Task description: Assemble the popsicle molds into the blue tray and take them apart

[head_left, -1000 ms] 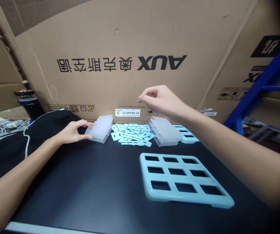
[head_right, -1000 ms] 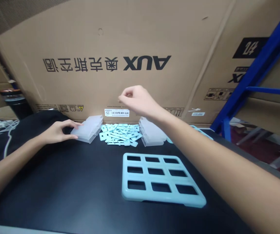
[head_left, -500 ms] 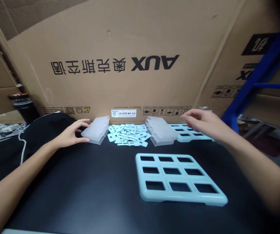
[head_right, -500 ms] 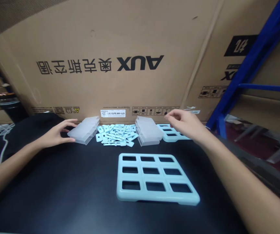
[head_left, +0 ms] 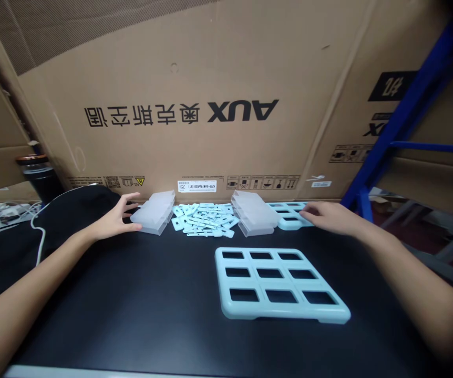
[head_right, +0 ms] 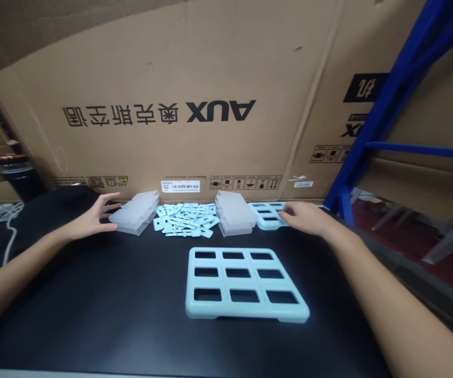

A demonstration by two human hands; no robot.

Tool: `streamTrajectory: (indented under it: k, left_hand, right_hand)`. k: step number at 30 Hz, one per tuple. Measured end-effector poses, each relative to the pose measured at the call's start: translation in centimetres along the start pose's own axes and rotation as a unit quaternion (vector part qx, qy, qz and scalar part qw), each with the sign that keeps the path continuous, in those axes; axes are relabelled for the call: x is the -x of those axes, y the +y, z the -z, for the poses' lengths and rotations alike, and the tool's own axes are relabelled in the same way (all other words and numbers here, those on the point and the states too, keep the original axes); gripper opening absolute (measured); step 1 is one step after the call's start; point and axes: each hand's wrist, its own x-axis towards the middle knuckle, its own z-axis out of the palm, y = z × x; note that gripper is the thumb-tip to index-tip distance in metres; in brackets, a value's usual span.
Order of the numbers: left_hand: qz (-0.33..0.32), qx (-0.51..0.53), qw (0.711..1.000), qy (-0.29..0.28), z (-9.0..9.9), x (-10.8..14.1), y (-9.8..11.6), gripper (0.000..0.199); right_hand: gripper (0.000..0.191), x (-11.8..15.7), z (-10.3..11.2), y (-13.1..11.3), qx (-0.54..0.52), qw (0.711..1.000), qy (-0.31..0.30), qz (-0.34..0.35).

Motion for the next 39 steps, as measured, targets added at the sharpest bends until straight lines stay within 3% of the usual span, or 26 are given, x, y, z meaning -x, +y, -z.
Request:
streamTrajectory:
  k: [14,23,28,32,39]
  left_hand:
    - [0.012,-0.018,1.0,-0.016,-0.4,0.1,0.7,0.088]
    - [-0.01,-0.064,0.997,-0.03,-0.6,0.0,0.5,0.093]
    - [-0.02,-0.093,0.995,-0.035,-0.8,-0.1,0.6,0.099]
    - [-0.022,-0.138,0.99,-0.034,-1.0,-0.2,0.7,0.112]
    - [-0.04,-0.165,0.985,-0.029,-1.2,-0.2,0.2,0.112]
  right_hand:
    - [0.026,0.6,0.0,-0.6,0.003,1.0,-0.024,0.009]
    - [0.028,0.5,-0.3,-0.9,0.0,1.0,0.004,0.02]
    - [0.054,0.2,-1.3,-1.8,-0.065,0.998,0.024,-0.004]
    - [0.073,0.1,-2.3,-2.8,-0.101,0.993,0.053,0.043]
    - [0.1,0.2,-3.8,-3.5,-0.141,0.984,0.011,0.109]
